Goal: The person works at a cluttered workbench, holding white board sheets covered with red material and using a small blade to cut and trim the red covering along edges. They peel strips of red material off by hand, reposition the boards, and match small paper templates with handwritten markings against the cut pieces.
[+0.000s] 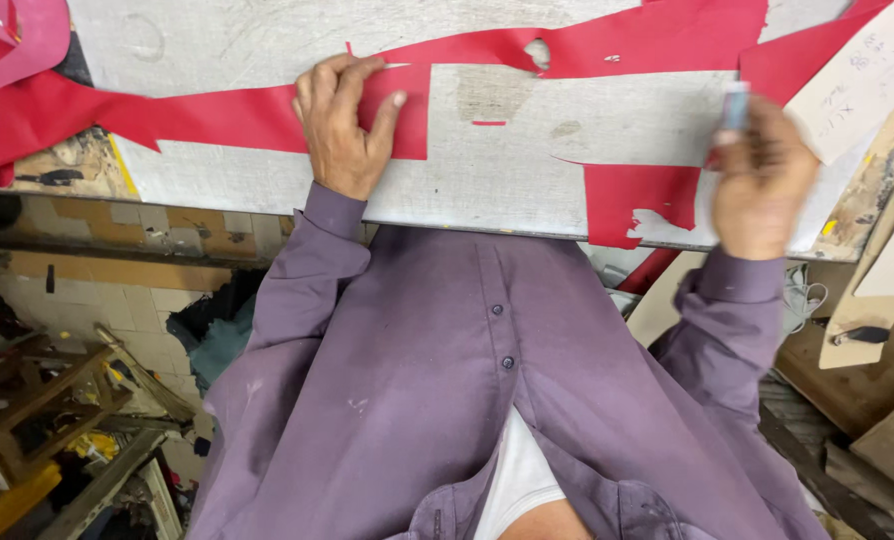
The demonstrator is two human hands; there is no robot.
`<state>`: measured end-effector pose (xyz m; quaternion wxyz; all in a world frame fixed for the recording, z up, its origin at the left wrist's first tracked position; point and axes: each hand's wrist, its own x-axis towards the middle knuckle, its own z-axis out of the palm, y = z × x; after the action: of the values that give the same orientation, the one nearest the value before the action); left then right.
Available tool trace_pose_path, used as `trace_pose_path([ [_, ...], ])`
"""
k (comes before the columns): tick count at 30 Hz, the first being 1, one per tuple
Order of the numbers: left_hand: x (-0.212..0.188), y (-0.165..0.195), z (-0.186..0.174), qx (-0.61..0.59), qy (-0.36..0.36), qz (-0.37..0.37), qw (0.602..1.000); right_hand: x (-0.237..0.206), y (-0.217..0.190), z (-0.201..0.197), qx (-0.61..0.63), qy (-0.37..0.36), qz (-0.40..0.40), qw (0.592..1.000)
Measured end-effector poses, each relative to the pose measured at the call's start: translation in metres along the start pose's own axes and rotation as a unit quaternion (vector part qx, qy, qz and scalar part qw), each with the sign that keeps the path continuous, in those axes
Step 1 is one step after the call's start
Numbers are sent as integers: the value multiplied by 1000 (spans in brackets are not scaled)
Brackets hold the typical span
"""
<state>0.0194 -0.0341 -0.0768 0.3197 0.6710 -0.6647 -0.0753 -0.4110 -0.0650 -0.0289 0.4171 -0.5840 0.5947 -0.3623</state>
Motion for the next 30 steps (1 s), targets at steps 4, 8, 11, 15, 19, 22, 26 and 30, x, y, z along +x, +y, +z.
trace_pose_path([
  [4, 7, -15, 9, -10, 40, -70, 997, -4, -34, 132, -143, -93, -217, 961],
  [8, 10, -19, 20, 17, 49, -104, 993, 43, -62, 216, -250, -42, -278, 927],
  [11, 13, -20, 19, 16, 51, -98, 994, 56, -77, 226, -283, -67, -250, 923],
  [15, 21, -21, 13, -5, 15, -65, 998, 62, -74, 193, -249, -32, -239, 938],
  [19, 29, -8, 23, -135, -44, -6, 990, 81, -47, 162, -237, -102, -284, 923],
  [22, 39, 10, 35, -198, -73, 36, 977, 101, -28, 128, -281, -58, -308, 907],
  [26, 55, 37, 35, -94, -80, 65, 990, 126, -13, 60, -328, 51, -244, 911],
  [30, 82, 66, 31, -132, -69, 59, 987, 124, -18, 65, -251, -51, -212, 943],
])
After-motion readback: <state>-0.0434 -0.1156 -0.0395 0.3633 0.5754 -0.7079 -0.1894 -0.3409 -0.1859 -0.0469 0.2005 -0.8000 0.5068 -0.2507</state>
